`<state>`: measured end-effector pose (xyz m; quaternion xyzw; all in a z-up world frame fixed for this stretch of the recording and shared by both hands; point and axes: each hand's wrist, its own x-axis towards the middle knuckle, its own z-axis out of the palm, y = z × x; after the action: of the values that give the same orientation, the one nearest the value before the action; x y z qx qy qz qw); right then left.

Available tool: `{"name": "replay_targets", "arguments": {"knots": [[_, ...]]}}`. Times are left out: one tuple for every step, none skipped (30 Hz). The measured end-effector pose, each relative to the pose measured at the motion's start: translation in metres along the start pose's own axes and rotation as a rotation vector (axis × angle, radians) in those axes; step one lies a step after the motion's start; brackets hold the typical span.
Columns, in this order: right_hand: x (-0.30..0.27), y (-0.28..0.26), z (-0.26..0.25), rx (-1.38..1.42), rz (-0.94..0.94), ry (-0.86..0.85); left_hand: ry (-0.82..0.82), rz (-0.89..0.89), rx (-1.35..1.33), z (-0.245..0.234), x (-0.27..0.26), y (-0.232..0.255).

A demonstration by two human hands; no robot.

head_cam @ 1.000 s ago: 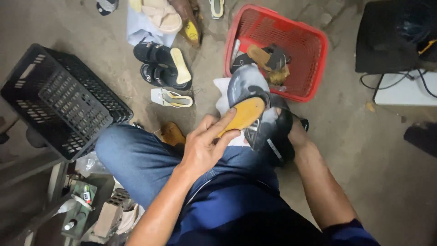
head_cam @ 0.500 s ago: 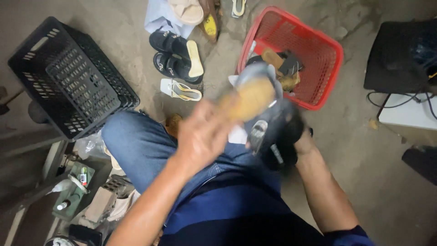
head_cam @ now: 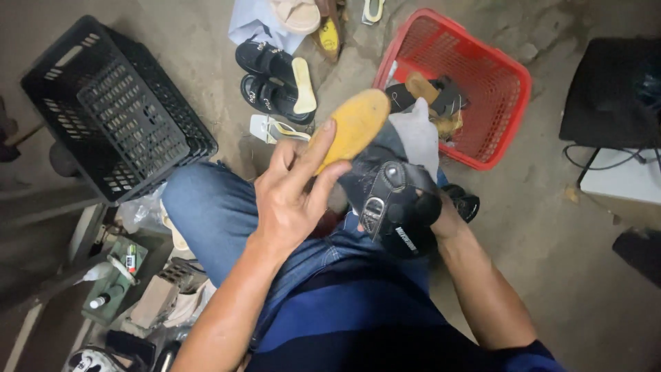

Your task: The person sits on the floor and uses a brush to clean a black sandal, repeatedly brushing the upper and sole. The person then picks up a second black sandal and continues brushing it in the same manner.

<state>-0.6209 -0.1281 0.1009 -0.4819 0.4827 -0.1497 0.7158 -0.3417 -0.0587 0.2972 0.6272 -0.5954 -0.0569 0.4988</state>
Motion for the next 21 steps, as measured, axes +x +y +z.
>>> {"name": "replay_targets", "arguments": {"knots": [[0.003,-0.003,0.000,-0.011,-0.007,-0.004,-0.008,-0.016,-0.027,0.000,-0.001,0.004],[0.006,-0.006,-0.001,-0.022,-0.013,-0.007,-0.016,-0.032,-0.055,0.002,0.000,0.008],[0.005,-0.008,-0.002,-0.025,-0.021,0.003,-0.021,-0.023,-0.060,0.001,-0.006,0.014],[0.005,-0.010,-0.003,-0.028,-0.029,0.014,-0.039,-0.052,-0.101,0.002,-0.012,0.019],[0.004,-0.011,-0.005,-0.033,-0.036,0.027,-0.056,-0.081,-0.144,0.003,-0.018,0.024],[0.004,-0.011,-0.007,-0.038,-0.043,0.041,-0.063,-0.073,-0.153,0.003,-0.004,0.010],[0.002,-0.008,-0.008,-0.053,-0.032,0.028,-0.023,-0.054,-0.124,0.000,0.001,0.000],[-0.001,-0.005,-0.007,-0.069,-0.022,0.015,0.015,-0.035,-0.095,-0.005,0.007,-0.011],[0.004,-0.009,-0.005,-0.085,-0.029,-0.001,0.029,-0.040,-0.083,-0.005,0.003,-0.005],[0.010,-0.013,-0.005,-0.101,-0.036,-0.017,-0.002,-0.048,-0.128,-0.002,0.001,0.001],[0.010,-0.013,-0.003,-0.101,-0.037,-0.016,-0.054,-0.052,-0.181,0.001,-0.002,0.007],[0.012,-0.010,-0.001,-0.101,-0.039,-0.016,-0.061,-0.053,-0.178,-0.003,-0.004,0.007],[0.004,-0.004,-0.002,-0.096,-0.033,0.011,-0.103,-0.057,-0.198,-0.005,-0.008,0.008],[-0.004,0.002,-0.002,-0.092,-0.026,0.037,-0.145,-0.061,-0.218,-0.007,-0.012,0.009],[-0.004,0.004,-0.004,-0.101,-0.022,0.030,-0.144,-0.071,-0.214,-0.006,-0.003,-0.002],[-0.005,0.006,-0.005,-0.111,-0.017,0.024,-0.083,-0.067,-0.224,-0.009,0.005,-0.014],[-0.002,0.005,-0.003,-0.120,-0.025,0.021,-0.020,-0.050,-0.235,-0.012,0.016,-0.028],[-0.001,0.003,-0.001,-0.129,-0.032,0.019,-0.017,-0.047,-0.232,-0.013,0.006,-0.019],[0.001,-0.002,-0.004,-0.139,-0.045,0.024,-0.063,-0.070,-0.228,-0.010,-0.001,-0.010],[0.004,-0.007,-0.007,-0.149,-0.059,0.030,-0.110,-0.093,-0.225,-0.006,-0.007,0.000],[0.005,-0.010,-0.009,-0.157,-0.068,0.039,-0.111,-0.084,-0.229,-0.007,-0.005,-0.003]]}}
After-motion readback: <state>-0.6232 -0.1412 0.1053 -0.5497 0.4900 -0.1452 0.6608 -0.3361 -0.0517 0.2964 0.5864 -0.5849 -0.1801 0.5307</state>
